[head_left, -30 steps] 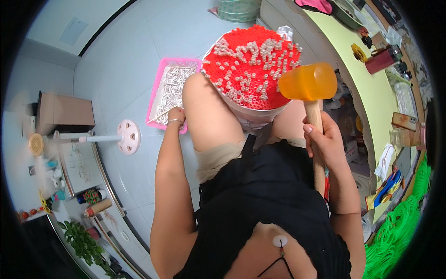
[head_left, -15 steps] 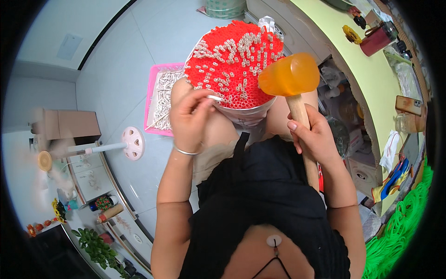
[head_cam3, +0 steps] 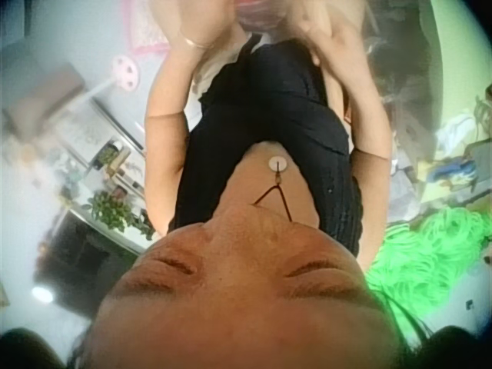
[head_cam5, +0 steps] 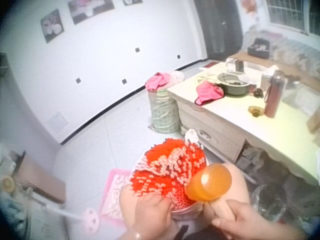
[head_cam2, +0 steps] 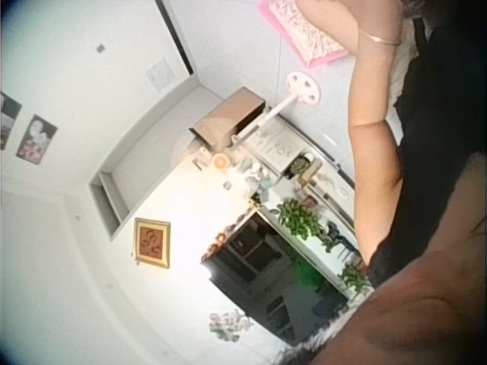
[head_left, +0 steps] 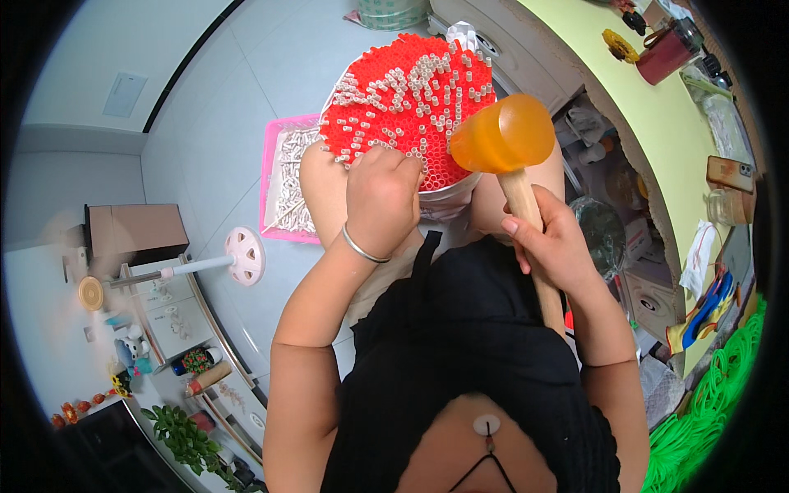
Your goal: The person picks up a small white object by hand and places it onto a red circular base filled with similar items, then taps the base with a yellow mallet.
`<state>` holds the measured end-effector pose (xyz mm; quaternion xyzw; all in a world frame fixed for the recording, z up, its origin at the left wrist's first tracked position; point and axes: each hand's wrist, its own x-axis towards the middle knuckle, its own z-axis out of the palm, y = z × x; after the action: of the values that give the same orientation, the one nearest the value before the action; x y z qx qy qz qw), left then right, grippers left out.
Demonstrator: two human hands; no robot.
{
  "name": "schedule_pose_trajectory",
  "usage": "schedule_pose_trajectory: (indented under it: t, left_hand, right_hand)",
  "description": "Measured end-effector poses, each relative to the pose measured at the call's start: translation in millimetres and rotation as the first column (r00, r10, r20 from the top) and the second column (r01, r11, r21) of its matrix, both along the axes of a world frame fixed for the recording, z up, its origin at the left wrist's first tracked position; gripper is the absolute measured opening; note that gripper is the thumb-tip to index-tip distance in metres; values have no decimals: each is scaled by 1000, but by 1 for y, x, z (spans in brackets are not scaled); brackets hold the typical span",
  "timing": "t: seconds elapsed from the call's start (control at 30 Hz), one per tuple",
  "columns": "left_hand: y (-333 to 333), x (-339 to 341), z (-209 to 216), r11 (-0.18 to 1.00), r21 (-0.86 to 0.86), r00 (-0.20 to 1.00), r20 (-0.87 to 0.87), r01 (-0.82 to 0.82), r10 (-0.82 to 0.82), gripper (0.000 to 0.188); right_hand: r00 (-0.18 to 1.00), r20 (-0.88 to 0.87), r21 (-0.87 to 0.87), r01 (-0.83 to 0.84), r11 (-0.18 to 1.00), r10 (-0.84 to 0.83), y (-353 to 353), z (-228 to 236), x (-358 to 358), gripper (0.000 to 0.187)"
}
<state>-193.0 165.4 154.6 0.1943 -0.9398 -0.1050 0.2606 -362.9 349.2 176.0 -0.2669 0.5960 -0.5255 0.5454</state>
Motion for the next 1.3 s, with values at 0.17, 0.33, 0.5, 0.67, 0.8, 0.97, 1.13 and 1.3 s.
schedule_pose_trajectory:
  t: [0.17, 0.33, 0.5, 0.67, 0.8, 0.97, 1.13, 1.3]
  left_hand:
    - [-2, 2, 0, 999, -12, 999, 33, -36, 37, 9]
    - [-10, 16, -5, 980, 181, 994, -53, -85, 96, 17]
    - [-35, 52, -5, 790, 565, 853, -268, -237, 447, 13]
    - [-145, 159, -124, 599, 223, 636, 360, -769, 683, 18]
    - [-165, 229, -242, 601, 60, 434, 749, -797, 501, 17]
    - [-147, 216, -259, 637, 146, 527, 713, -757, 462, 18]
    - [-154, 216, -256, 664, 157, 512, 769, -731, 383, 15]
    - [-151, 232, -261, 701, 113, 500, 780, -704, 376, 14]
  right_hand:
    - [999, -5, 21, -39, 999, 39, -4, 2, 7, 25]
    - [979, -108, 43, -167, 985, 171, -11, 26, 12, 30]
    - [830, -525, -77, -266, 961, 188, -12, 31, 22, 33]
    - [641, -727, 62, -296, 953, 246, -34, 10, 25, 32]
    - [852, -496, 49, -163, 985, 166, -30, 44, 29, 34]
    - [942, -323, 7, -94, 996, 91, -17, 46, 33, 35]
    - [975, -220, 33, -33, 999, 40, -13, 31, 25, 31]
    - [989, -146, 12, 22, 1000, -20, -12, 22, 17, 25]
